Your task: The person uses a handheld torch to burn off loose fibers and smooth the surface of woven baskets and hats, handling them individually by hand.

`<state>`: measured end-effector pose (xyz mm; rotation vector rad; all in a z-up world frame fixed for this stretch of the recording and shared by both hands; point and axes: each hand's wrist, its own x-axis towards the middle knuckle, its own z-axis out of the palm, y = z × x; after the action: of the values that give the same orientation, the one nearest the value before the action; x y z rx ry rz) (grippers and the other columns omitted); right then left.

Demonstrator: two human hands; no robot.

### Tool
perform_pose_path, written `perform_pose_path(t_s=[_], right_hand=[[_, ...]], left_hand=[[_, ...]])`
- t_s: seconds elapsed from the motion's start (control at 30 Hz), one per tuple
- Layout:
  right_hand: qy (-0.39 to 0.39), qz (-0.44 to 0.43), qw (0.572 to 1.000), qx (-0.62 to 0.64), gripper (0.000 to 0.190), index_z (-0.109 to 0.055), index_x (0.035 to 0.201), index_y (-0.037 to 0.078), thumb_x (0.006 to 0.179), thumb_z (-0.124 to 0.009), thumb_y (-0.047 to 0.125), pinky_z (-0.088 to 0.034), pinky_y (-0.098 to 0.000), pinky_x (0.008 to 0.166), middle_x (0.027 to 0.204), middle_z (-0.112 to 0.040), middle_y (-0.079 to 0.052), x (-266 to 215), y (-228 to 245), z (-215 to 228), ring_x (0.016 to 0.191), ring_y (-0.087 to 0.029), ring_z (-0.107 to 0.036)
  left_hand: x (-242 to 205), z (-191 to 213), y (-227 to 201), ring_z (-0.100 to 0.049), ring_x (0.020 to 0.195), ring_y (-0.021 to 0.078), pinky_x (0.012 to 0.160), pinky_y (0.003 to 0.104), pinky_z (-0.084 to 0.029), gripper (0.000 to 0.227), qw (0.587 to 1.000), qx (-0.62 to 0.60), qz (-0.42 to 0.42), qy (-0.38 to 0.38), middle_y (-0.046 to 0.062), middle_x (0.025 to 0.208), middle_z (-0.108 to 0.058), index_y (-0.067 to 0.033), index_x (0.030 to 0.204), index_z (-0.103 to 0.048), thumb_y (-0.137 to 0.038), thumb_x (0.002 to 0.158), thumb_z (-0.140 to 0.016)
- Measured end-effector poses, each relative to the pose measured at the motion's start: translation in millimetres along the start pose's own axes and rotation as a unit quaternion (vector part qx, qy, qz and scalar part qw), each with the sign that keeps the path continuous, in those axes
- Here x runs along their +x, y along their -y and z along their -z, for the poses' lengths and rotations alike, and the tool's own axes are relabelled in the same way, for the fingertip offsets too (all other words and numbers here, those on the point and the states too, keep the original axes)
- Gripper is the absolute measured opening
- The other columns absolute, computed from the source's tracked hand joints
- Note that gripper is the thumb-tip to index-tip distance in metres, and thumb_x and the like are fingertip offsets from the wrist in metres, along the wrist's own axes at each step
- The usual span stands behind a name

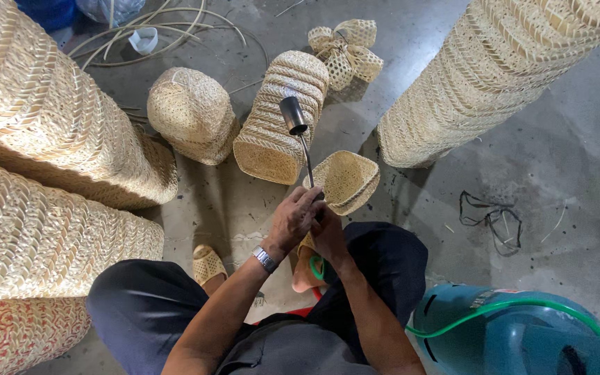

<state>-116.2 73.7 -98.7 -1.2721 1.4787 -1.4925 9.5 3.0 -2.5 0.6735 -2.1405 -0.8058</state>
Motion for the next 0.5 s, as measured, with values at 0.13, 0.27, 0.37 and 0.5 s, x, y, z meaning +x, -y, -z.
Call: perform_pose_path(t_s=[0.13, 0.27, 0.37, 0.5], right_hand=[[0.008, 0.006, 1.0, 0.019, 0.01, -0.056, 0.103, 0.004, 0.094, -0.059, 0.0, -0.051, -0.0273, 0.076, 0.088, -0.064, -0.005, 2, 3, 0, 0.086, -0.012, -0.062], [-0.002, 0.01, 1.0, 0.023, 0.011, -0.057, 0.103, 0.003, 0.093, -0.059, -0.001, -0.052, -0.0282, 0.076, 0.087, -0.064, -0.006, 2, 1, -1, 0.086, -0.012, -0.063], [-0.002, 0.025, 1.0, 0.015, 0.012, -0.058, 0.105, 0.002, 0.094, -0.061, 0.002, -0.052, -0.0294, 0.078, 0.089, -0.064, -0.007, 1, -2, -1, 0.087, -0.014, -0.064], [-0.005, 0.014, 0.999, -0.04, 0.014, -0.059, 0.107, 0.001, 0.094, -0.062, 0.007, -0.054, -0.0301, 0.076, 0.089, -0.068, -0.009, 2, -7, 0, 0.087, -0.014, -0.067]], left_hand=[[0, -1, 1, -0.067, 0.092, 0.0325, 0.077, 0.041, -0.056, 0.038, 1.0, 0.004, 0.018, 0.011, 0.013, 0.107, -0.065, -0.0038, 0.131, -0.062, -0.012, 0.095, -0.069], [2, -1, 0, -0.066, 0.092, 0.0322, 0.078, 0.041, -0.056, 0.037, 1.0, -0.005, 0.009, 0.005, 0.014, 0.107, -0.064, -0.0038, 0.131, -0.062, -0.012, 0.096, -0.068], [2, -1, 0, -0.066, 0.09, 0.0321, 0.077, 0.041, -0.056, 0.036, 1.0, -0.01, 0.008, -0.001, 0.014, 0.105, -0.064, -0.0035, 0.13, -0.063, -0.012, 0.095, -0.068], [2, -2, 2, -0.065, 0.089, 0.032, 0.077, 0.04, -0.055, 0.035, 1.0, -0.014, -0.006, -0.008, 0.014, 0.102, -0.063, -0.0029, 0.129, -0.063, -0.012, 0.096, -0.068]])
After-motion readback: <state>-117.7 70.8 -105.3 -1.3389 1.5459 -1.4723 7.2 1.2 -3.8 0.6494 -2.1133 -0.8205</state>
